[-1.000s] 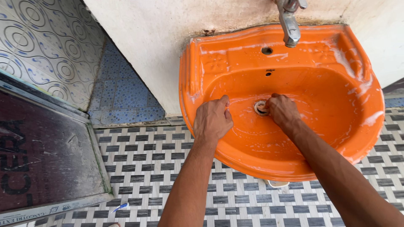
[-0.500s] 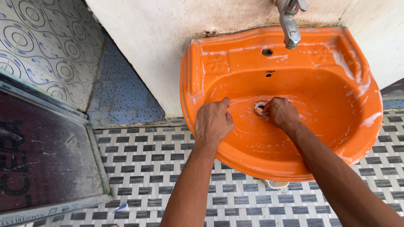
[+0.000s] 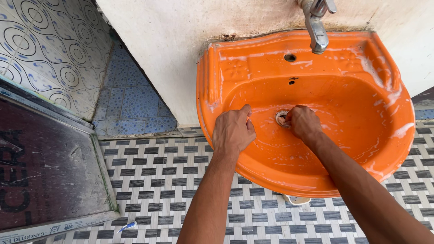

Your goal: The person scrubs an orange pedestal sink using a white sponge and a cleaning agent from a small container. They wipe the rim, basin, and faucet area repeatedly, occasionally dipping the sponge into the container to reload the cleaning solution.

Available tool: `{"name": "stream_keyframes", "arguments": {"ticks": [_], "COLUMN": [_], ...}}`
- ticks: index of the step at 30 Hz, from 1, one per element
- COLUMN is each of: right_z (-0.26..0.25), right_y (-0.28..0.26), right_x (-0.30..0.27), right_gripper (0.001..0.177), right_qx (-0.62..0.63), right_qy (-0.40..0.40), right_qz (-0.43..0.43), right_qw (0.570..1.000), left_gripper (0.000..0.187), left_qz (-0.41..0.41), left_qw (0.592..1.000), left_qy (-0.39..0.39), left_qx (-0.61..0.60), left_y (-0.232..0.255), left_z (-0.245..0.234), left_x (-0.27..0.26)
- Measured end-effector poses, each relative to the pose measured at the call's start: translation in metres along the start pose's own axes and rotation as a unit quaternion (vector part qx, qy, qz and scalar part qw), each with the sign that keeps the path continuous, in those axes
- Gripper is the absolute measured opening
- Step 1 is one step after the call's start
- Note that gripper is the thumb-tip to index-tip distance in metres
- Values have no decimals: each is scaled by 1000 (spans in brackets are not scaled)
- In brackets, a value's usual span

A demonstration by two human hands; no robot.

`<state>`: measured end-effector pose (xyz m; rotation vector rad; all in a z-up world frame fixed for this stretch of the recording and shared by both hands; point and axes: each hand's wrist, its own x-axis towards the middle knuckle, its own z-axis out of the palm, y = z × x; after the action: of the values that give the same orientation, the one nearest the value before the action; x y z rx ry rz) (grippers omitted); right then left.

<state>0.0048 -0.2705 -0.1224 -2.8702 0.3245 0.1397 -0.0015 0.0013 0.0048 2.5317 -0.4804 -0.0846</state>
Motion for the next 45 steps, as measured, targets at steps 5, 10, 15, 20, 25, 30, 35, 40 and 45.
{"name": "stream_keyframes", "arguments": {"ticks": [5,10,15,20,25,30,35,40,45], "right_z": [3,-12,-18,-10,2,4,-7,-18,-12], "right_y": [8,-5,-13,-13,-20,-16,-7,8,23], "right_x": [-5,-13,-12,-3,8,6,-10,-13,0], "right_gripper": [15,17,18,30,17,21,28,37,37], "right_qx": [122,88,15,11,110,98,77,34,15], "right_qy": [-49,-77,29,106,45,-2,-53,-41,129], "right_qz": [-15,79,49,-6,-34,-90,-40,34,110], "right_qw": [991,990,998,994,992,991,995,998,985], "left_gripper": [25,26,24,23,18,18,17,19,21], "left_qz": [-3,6,12,31,8,16,30,18,18], "left_qw": [1000,1000,1000,997,999,999,998,999,999], "left_qy": [-2,3,15,55,16,35,42,14,15], "left_qx": [-12,-12,-23,-38,-36,-22,-23,-23,-24], "left_y": [0,0,-2,-6,-1,-1,1,-1,-2], "left_z": [-3,-3,-2,1,0,1,0,-1,2], "left_x": [0,1,0,0,2,1,-1,1,3]}}
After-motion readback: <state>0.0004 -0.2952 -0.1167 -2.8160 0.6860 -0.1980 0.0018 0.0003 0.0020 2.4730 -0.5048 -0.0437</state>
